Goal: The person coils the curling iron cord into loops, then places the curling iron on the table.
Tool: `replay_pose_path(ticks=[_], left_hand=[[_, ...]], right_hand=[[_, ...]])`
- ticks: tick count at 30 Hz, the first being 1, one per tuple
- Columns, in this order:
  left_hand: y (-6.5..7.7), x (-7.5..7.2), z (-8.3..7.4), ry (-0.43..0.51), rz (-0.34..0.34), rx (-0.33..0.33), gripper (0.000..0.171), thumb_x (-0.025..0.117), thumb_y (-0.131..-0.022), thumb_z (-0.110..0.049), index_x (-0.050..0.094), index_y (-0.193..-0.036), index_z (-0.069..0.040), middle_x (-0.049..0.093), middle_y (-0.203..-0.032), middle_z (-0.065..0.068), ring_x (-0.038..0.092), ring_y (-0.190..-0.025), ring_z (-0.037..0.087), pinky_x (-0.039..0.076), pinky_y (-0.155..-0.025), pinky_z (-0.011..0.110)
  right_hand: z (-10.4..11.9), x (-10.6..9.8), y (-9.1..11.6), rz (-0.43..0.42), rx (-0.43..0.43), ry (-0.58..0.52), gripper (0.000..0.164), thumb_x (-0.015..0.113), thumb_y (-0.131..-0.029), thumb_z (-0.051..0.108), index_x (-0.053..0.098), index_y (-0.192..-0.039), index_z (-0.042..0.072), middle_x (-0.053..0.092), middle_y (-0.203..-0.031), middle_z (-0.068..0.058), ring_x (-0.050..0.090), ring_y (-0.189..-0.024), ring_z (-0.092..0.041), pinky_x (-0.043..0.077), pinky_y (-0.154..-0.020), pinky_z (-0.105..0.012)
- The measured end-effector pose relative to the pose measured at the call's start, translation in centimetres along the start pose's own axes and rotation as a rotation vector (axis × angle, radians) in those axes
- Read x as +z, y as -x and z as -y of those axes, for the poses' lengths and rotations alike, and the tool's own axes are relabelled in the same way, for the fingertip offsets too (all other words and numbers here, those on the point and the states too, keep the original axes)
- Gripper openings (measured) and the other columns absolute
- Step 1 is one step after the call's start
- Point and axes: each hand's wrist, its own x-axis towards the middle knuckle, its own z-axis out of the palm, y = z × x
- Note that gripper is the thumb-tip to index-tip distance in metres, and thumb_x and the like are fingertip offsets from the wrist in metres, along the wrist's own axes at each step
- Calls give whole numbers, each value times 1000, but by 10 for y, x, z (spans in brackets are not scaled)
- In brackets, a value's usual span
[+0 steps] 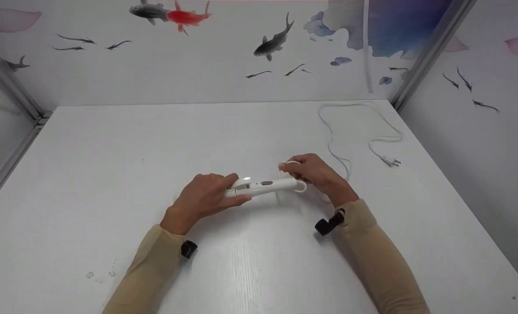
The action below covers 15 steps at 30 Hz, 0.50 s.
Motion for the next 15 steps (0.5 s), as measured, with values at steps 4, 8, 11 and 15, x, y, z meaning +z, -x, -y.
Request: replay_pose_path(ticks=[4,8,11,15], left_hand=[[-2,1,-2,17,55,-31,43,64,-92,-54,57,-94,-12,41,-62,-5,35,-55,10,27,-52,23],[-3,0,-2,-9,42,-80,42,66,-92,-53,58,-98,-12,41,-63,-2,36,-54,13,28,-51,25],[-2,0,0,-50,38,-111,43,66,-93,-51,57,-102,-10,41,-62,1,35,-52,15,27,-50,26],[-1,1,3,-86,37,-163,47,62,-95,-51,56,-108,-7,44,-62,3,36,-52,16,28,-48,28]], right_hand=[[17,2,12,-24,-78,87,39,69,-93,42,71,-100,4,49,-63,7,46,-62,-10,39,-61,-26],[35,2,28,-41,-204,174,35,58,-102,36,74,-99,5,47,-62,4,44,-63,-13,38,-64,-27],[44,3,38,1,-265,217,37,52,-105,34,75,-99,7,46,-65,2,42,-64,-15,36,-63,-27],[46,5,43,118,-325,230,36,49,-106,31,74,-101,7,45,-65,1,40,-61,-14,32,-57,-24]])
